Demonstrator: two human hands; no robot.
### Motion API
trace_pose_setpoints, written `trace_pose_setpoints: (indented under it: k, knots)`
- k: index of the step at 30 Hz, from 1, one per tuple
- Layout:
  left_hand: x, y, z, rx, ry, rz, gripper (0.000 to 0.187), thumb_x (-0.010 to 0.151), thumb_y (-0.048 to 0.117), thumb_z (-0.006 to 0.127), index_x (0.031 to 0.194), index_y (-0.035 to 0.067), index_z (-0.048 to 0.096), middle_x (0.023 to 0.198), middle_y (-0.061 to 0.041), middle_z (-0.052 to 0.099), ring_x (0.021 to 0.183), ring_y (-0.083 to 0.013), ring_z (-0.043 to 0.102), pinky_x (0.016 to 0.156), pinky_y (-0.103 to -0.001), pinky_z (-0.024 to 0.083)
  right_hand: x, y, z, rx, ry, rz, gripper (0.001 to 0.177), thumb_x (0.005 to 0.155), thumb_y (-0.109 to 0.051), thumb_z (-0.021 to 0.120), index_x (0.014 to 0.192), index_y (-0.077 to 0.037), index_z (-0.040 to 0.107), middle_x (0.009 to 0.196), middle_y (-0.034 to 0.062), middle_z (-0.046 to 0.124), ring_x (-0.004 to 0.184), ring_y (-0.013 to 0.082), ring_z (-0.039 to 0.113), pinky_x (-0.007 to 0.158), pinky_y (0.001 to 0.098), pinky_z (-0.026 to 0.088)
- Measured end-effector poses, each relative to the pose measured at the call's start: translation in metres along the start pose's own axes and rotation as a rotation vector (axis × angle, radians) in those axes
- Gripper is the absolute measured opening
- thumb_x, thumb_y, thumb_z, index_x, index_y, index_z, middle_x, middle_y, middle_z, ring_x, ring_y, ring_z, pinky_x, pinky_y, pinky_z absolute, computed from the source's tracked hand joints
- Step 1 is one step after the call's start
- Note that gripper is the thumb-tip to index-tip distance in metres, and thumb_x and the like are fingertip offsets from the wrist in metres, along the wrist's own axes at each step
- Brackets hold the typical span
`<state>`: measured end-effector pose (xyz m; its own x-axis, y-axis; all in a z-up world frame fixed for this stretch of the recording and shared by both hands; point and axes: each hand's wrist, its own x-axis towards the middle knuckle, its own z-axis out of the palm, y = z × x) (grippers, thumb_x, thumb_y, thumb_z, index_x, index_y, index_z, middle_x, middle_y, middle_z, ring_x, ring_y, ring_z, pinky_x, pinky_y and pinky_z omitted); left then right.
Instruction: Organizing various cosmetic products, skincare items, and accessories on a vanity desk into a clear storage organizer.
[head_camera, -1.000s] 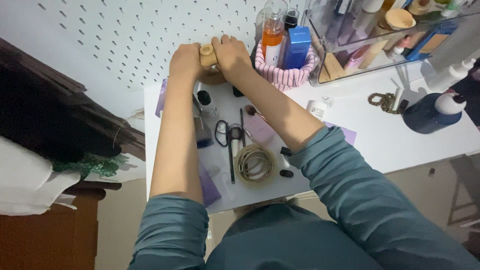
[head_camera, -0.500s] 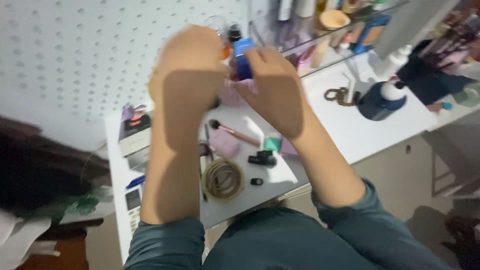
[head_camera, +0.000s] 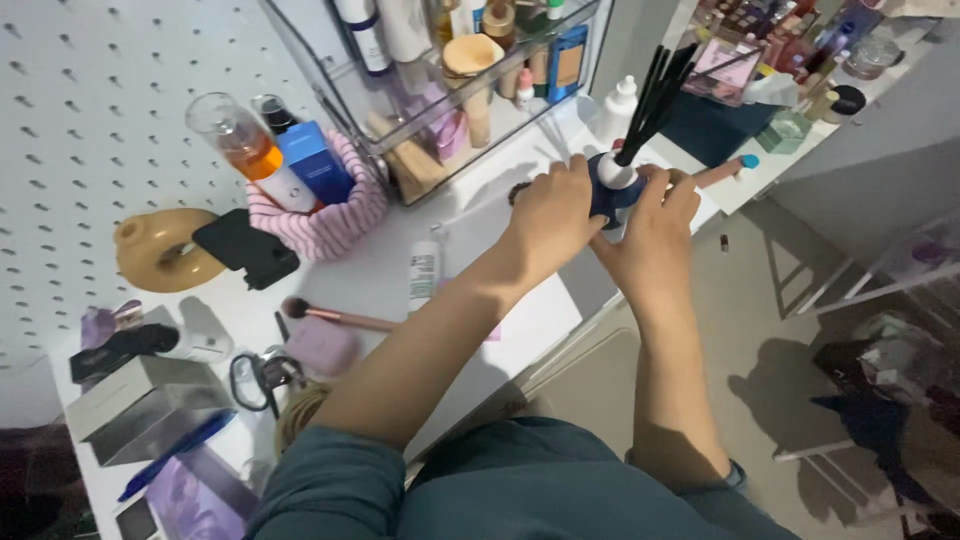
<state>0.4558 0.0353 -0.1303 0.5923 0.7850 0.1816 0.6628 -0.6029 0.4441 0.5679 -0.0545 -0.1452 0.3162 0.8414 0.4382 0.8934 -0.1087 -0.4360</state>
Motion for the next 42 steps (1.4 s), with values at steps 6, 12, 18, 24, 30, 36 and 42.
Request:
trace_pose_setpoints:
  k: [6, 12, 18, 24, 30, 36, 42]
  knots:
    - [0.030, -0.005, 0.034, -0.206, 0.038, -0.091, 0.075, 0.060, 0.019, 0.094, 0.115, -0.006, 0.051, 0.103, -0.030, 0.068, 0.096, -0.0455, 0.070, 0.082, -0.047, 0.058, 0.021, 0.041, 0.045, 0.189, -0.024, 0.074, 0.095, 0.067, -0.010, 0.087, 0.146, 0.001, 0.037, 0.136, 0.0275, 0.046, 0.123, 0.0490, 0.053, 0.093, 0.0512, 0.052]
    - [0.042, -0.008, 0.043, -0.227, 0.007, -0.167, 0.074, 0.056, 0.017, 0.092, 0.115, -0.004, 0.053, 0.101, -0.027, 0.071, 0.097, -0.0434, 0.071, 0.084, -0.047, 0.058, 0.032, 0.037, 0.044, 0.239, -0.164, 0.163, 0.095, 0.068, -0.015, 0.090, 0.149, -0.010, 0.039, 0.132, 0.0217, 0.055, 0.118, 0.0442, 0.061, 0.089, 0.0503, 0.054]
    - [0.039, -0.010, 0.040, -0.220, 0.021, -0.158, 0.072, 0.056, 0.015, 0.088, 0.114, -0.009, 0.054, 0.095, -0.028, 0.071, 0.092, -0.0430, 0.073, 0.082, -0.046, 0.059, 0.035, 0.031, 0.041, 0.186, -0.202, 0.187, 0.096, 0.066, -0.017, 0.090, 0.147, -0.011, 0.040, 0.132, 0.0197, 0.055, 0.117, 0.0429, 0.059, 0.087, 0.0507, 0.053]
    - [0.032, -0.002, 0.024, -0.252, 0.021, -0.146, 0.063, 0.056, 0.011, 0.084, 0.108, -0.011, 0.057, 0.089, -0.027, 0.073, 0.090, -0.0410, 0.075, 0.079, -0.044, 0.061, 0.031, 0.027, 0.032, 0.142, -0.148, 0.093, 0.097, 0.064, -0.014, 0.088, 0.147, -0.007, 0.040, 0.132, 0.0199, 0.055, 0.117, 0.0425, 0.059, 0.083, 0.0505, 0.054]
    - [0.020, 0.011, -0.021, -0.158, 0.027, -0.182, 0.067, 0.052, 0.021, 0.091, 0.101, -0.008, 0.055, 0.087, -0.026, 0.071, 0.087, -0.0416, 0.073, 0.077, -0.045, 0.059, 0.032, -0.001, 0.002, 0.171, -0.104, -0.016, 0.083, 0.074, -0.016, 0.083, 0.147, -0.009, 0.046, 0.126, 0.0176, 0.060, 0.114, 0.0404, 0.062, 0.081, 0.0493, 0.054]
    - [-0.009, -0.008, -0.053, -0.106, 0.167, -0.206, 0.068, 0.051, 0.028, 0.094, 0.096, -0.005, 0.055, 0.083, -0.025, 0.070, 0.082, -0.0426, 0.072, 0.073, -0.048, 0.057, 0.037, -0.043, -0.009, 0.213, -0.178, -0.140, 0.082, 0.069, -0.016, 0.083, 0.142, -0.008, 0.048, 0.119, 0.0175, 0.063, 0.105, 0.0394, 0.066, 0.076, 0.0480, 0.054]
    - [-0.039, -0.037, -0.085, -0.045, 0.253, -0.280, 0.069, 0.049, 0.035, 0.094, 0.095, -0.003, 0.060, 0.087, -0.022, 0.071, 0.087, -0.0402, 0.072, 0.075, -0.046, 0.056, 0.040, -0.090, -0.010, 0.281, -0.266, -0.245, 0.079, 0.071, -0.021, 0.088, 0.140, -0.007, 0.051, 0.110, 0.0180, 0.065, 0.096, 0.0394, 0.068, 0.074, 0.0482, 0.054]
